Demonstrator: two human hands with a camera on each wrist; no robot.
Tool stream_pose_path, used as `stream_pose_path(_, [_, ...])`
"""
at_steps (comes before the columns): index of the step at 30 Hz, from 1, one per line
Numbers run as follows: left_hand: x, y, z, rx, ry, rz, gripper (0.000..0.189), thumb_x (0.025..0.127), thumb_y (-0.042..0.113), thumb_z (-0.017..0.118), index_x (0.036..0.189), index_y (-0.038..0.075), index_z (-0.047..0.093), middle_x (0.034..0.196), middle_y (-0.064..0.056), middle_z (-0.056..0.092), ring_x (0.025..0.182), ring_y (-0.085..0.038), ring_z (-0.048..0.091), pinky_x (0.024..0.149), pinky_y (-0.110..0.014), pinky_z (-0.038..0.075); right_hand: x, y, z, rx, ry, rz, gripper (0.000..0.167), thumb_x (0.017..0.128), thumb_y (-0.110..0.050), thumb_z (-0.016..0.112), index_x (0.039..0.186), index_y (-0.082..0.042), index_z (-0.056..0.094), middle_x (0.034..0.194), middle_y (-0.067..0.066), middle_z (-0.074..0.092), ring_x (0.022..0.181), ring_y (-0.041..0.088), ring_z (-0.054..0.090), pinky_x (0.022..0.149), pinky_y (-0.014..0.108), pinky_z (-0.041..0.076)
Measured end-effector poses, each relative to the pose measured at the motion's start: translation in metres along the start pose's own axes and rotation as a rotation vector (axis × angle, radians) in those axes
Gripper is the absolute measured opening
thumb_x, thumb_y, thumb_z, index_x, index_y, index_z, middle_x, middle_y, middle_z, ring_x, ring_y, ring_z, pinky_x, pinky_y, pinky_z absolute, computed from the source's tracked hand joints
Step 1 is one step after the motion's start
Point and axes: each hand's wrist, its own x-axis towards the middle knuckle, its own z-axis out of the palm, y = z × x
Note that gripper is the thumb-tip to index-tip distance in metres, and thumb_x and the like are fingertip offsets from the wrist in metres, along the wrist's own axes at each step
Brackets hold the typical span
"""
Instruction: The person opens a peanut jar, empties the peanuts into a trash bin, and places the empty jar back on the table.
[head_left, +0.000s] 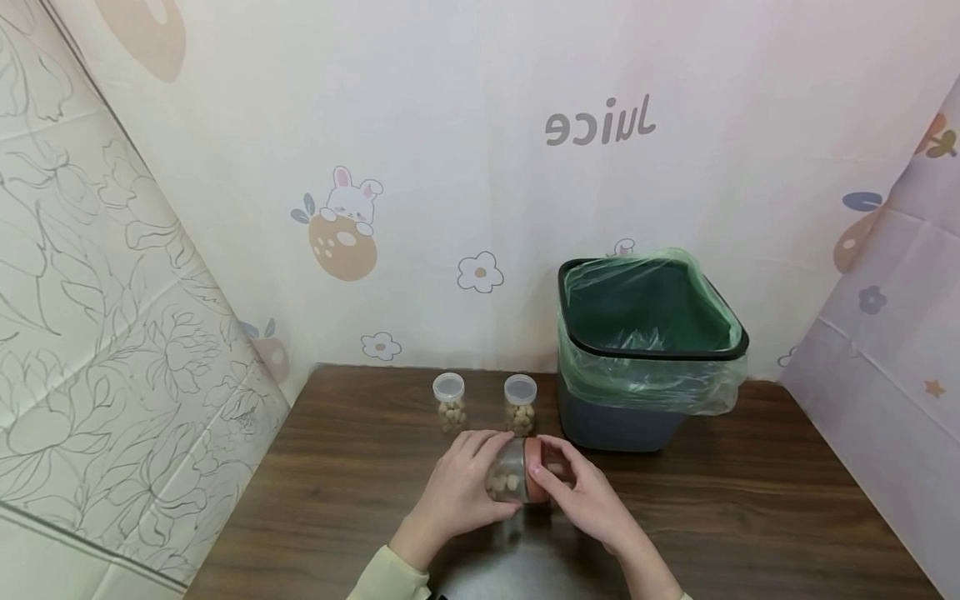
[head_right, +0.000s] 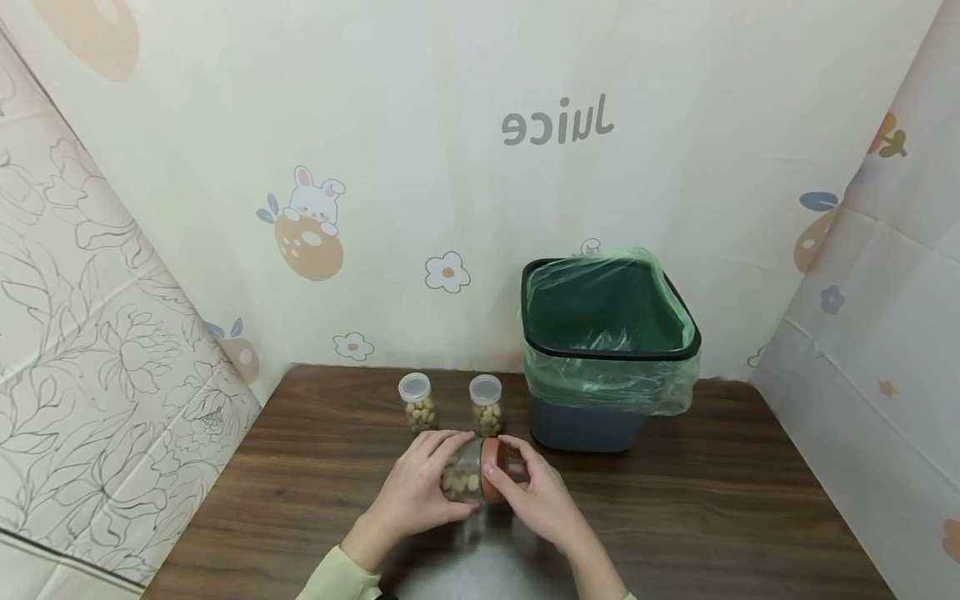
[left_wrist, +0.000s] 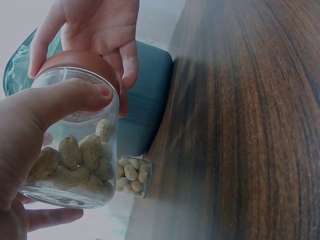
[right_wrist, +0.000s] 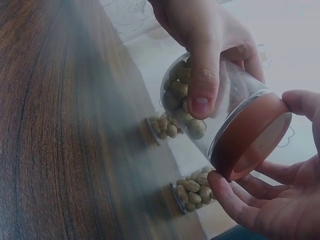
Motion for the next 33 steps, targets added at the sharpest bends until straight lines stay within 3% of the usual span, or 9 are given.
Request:
stream_pose_path(17, [-0.0006, -0.0010, 0.0006, 0.015, -0.023, -0.012, 0.099, 0.062, 0.049, 0.105, 0.146, 0.016, 0.064, 0.135, -0.001, 0.067, 0.123, -0.021, 0.063, 0.100, -0.040, 0.059, -0.0014, 0.0018, -0.0025, 0.026, -0.023, -0.045, 0.063, 0.105, -0.033, 0.075, 0.158, -0.009, 0.052, 0.147, 0.015, 0.063, 0.130, 0.032, 0.065, 0.085, 0.031, 0.060])
stream_pose_path(33, [0.0001, -0.0013, 0.0002, -0.010, -0.026, -0.010, 0.098, 0.064, 0.048, 0.105, 0.146, 0.016, 0.064, 0.136, -0.001, 0.068, 0.124, -0.022, 0.063, 0.101, -0.040, 0.059, 0.0000, 0.0035, -0.0067, 0.039, -0.055, -0.159, 0.064, 0.103, -0.024, 0.078, 0.158, -0.008, 0.050, 0.150, 0.016, 0.061, 0.134, 0.032, 0.062, 0.099, 0.029, 0.057])
